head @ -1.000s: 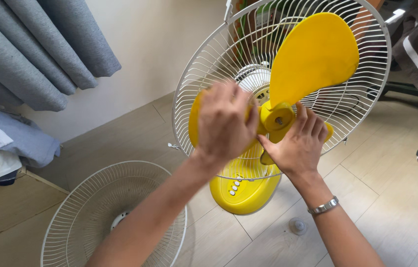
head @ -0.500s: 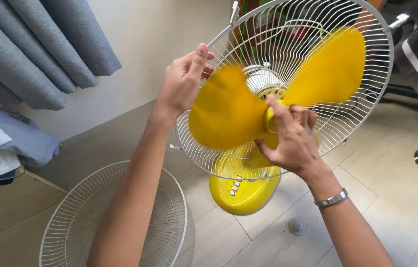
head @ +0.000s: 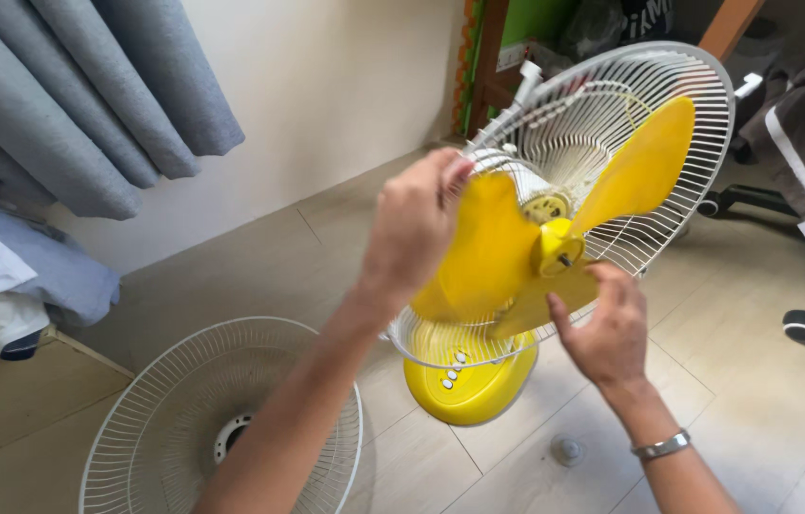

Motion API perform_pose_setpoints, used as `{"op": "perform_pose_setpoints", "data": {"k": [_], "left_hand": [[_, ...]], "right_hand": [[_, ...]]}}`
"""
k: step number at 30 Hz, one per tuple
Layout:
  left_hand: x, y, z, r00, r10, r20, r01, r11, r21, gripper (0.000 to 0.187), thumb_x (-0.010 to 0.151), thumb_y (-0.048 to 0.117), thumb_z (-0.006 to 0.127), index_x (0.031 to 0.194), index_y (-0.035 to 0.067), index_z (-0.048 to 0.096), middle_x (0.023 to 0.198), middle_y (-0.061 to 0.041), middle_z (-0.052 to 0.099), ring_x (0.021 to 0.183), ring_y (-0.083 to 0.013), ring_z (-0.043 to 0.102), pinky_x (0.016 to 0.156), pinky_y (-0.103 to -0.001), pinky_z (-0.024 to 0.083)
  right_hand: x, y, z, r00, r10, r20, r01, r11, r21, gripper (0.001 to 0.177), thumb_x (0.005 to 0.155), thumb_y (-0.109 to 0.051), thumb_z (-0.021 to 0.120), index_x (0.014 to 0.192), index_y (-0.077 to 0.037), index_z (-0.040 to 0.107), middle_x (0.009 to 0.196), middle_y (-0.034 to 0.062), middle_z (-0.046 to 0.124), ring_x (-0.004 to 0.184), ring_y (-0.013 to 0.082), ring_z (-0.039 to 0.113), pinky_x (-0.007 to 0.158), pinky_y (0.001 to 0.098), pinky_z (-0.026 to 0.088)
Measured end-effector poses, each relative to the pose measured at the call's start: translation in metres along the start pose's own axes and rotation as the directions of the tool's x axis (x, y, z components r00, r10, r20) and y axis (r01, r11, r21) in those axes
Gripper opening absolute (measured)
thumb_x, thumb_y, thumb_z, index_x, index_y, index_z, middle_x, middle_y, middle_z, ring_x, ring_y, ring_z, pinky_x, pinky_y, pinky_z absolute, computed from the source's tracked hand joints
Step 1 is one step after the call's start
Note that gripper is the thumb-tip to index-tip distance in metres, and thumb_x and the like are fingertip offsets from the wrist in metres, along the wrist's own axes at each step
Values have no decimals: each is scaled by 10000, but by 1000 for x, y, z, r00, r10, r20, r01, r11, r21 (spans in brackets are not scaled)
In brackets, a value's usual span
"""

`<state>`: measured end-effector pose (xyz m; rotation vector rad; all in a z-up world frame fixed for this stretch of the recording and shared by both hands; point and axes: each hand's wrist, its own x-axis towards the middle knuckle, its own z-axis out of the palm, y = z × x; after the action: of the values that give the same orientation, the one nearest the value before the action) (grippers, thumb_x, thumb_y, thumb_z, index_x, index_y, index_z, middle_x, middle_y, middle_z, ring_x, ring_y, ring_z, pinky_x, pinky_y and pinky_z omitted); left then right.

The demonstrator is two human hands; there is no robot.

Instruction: The person disassembles a yellow electric fan by removing the front grille, unscrewing the blade hub, detaching the fan blades, and removing the rear grille. The components are placed on the floor.

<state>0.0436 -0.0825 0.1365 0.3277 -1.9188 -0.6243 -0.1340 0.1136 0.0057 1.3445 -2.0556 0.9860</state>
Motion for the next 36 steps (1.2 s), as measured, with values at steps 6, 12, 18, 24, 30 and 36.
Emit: {"op": "perform_pose_setpoints", "data": {"k": [6, 12, 18, 24, 30, 36], "left_hand": [[-10, 26, 11, 996, 89, 3, -89, 994, 66, 352, 1081, 295, 578, 1204, -28, 646, 974, -205, 696, 877, -389, 682, 765, -472, 545], [-19, 41, 6, 997, 64, 36, -66, 996, 66, 378, 1042, 286, 636, 1220, -48, 647, 941, -200, 682, 853, -372, 670, 741, -444, 545], [-30, 56, -1, 990, 140, 34, -142, 987, 72, 409, 1017, 236, 691, 1274, -74, 618, 1010, -181, 690, 908, -338, 679, 797, -413, 564], [-43, 75, 0, 991, 124, 44, -129, 983, 133, 421, 1013, 202, 697, 1279, -111, 607, 1048, -199, 699, 943, -337, 693, 812, -410, 572], [-46, 75, -1, 991, 118, 63, -128, 972, 195, 409, 1042, 176, 675, 1296, -134, 593, 1087, -222, 698, 974, -361, 701, 832, -427, 581], [-48, 76, -2, 989, 128, 79, -141, 971, 191, 433, 1039, 191, 674, 1300, -143, 586, 1123, -229, 698, 978, -363, 697, 835, -437, 575]], "right_hand": [[60, -5, -23, 985, -155, 76, 151, 987, 61, 1173, 651, -410, 916, 1532, -36, 239, 1447, 234, 408, 1350, 415, 411, 1107, 509, 371], [61, -28, -33, 959, -211, 189, 200, 977, 77, 1180, 554, -394, 931, 1482, -44, 291, 1367, 185, 468, 1287, 365, 442, 1095, 507, 288], [43, -30, -35, 969, -173, 176, 158, 982, 99, 844, 697, -335, 877, 1401, -121, 465, 1325, 111, 498, 1320, 323, 425, 1171, 539, 285], [-18, -15, -13, 916, -287, 281, 349, 915, -201, 385, 794, -286, 780, 1132, -170, 636, 1274, 50, 548, 1440, 401, 283, 1180, 753, 184], [-59, 10, -2, 869, -306, 389, 459, 791, -404, 245, 832, -229, 729, 1067, -163, 751, 1359, 31, 571, 1463, 206, 301, 1133, 763, 195], [-46, 5, -27, 976, -36, 213, 69, 987, -147, 541, 795, -240, 807, 1232, -82, 531, 1348, 117, 494, 1447, 283, 368, 1246, 610, 277]]}}
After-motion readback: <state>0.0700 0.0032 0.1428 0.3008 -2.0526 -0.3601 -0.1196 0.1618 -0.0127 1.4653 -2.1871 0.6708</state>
